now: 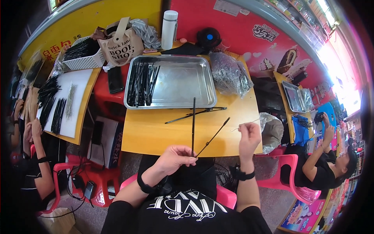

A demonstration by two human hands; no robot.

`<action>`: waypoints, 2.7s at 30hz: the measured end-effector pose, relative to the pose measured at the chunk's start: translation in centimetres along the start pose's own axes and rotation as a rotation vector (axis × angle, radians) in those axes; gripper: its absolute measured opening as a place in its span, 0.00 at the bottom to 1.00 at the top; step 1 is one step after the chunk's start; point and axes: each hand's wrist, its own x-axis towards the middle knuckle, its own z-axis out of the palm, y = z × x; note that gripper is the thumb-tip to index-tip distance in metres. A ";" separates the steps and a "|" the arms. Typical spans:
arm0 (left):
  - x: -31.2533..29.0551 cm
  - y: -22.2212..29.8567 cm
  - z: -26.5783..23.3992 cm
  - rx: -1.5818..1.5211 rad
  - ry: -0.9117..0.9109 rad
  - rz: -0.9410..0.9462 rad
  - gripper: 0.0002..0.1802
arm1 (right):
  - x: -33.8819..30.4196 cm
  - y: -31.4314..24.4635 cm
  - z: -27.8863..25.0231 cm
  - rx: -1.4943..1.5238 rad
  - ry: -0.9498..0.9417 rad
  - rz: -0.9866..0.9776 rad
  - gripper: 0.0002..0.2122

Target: Sorting and inspecting black plastic rods or fan components.

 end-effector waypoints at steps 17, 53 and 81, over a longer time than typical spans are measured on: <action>-1.2 -0.8 0.8 0.087 0.043 0.145 0.10 | -9.7 -4.8 4.6 0.877 -0.175 0.635 0.06; -1.2 -0.9 0.5 0.058 0.000 0.131 0.14 | -10.4 -2.8 5.3 1.028 -0.261 0.951 0.05; -2.6 2.0 0.3 0.151 -0.124 -0.164 0.10 | -5.6 -6.5 1.9 0.630 -0.333 0.373 0.05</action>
